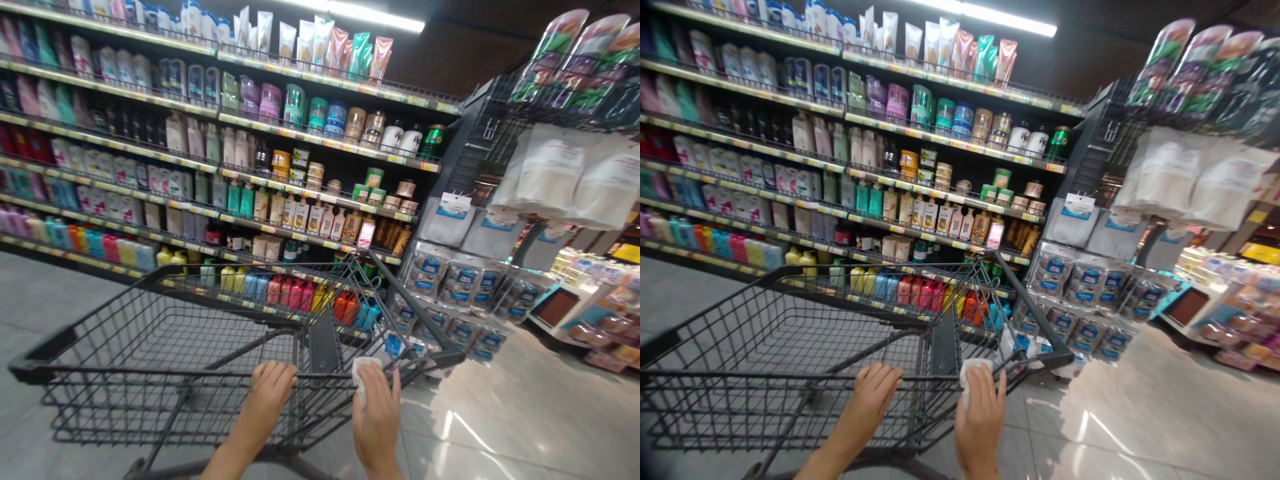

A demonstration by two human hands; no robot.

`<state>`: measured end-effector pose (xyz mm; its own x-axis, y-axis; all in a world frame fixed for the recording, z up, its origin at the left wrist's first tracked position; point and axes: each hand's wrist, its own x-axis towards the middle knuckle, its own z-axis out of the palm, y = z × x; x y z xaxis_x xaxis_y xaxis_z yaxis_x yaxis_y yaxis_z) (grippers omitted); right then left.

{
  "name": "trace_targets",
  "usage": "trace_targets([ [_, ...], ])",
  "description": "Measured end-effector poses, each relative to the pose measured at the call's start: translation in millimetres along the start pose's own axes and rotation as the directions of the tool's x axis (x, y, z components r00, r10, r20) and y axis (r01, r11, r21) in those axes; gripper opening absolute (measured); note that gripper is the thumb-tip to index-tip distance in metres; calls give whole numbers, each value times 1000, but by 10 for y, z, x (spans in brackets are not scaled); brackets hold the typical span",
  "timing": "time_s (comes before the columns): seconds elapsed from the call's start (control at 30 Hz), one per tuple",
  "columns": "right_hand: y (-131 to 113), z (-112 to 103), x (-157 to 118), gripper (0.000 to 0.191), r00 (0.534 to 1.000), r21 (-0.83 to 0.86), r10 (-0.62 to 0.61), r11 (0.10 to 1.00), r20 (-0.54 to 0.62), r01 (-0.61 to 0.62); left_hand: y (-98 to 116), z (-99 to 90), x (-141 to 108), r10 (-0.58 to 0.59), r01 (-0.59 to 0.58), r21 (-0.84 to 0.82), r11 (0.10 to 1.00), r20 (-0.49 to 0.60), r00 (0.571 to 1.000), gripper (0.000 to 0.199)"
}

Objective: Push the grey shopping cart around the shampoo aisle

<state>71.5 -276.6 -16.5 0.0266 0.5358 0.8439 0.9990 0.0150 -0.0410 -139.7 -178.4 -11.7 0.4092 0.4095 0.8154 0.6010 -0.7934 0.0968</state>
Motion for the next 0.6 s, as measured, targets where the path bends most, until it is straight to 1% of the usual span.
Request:
trace_targets([
  [0.1, 133, -31, -38, 32, 1000, -91, -9, 996, -2, 9, 8, -2, -5, -11, 11, 2, 1000, 10, 1000, 23],
  [0.2, 96, -1, -40, 31, 999, -107, 36, 993, -41, -40, 34, -3, -19, -51, 52, -14, 999, 38, 998, 23],
  [0.3, -54, 60, -9, 28, 987, -43, 137, 989, -83, -141, 67, -2, -25, -83, 85, -39, 996, 48, 995, 24],
  [0.4, -257, 108, 44, 27, 980, 63, 182, 982, -75, -178, 92, -16, -17, -89, 91, -59, 994, 45, 995, 26],
  [0.5, -491, 140, 118, 29, 985, 196, 174, 966, -21, -167, 109, -54, -9, -108, 116, -101, 988, 82, 991, 25],
  [0.6, -701, 157, 218, 35, 983, 312, 163, 933, 82, -181, 119, -100, -9, -119, 141, -152, 978, 145, 982, 25],
])
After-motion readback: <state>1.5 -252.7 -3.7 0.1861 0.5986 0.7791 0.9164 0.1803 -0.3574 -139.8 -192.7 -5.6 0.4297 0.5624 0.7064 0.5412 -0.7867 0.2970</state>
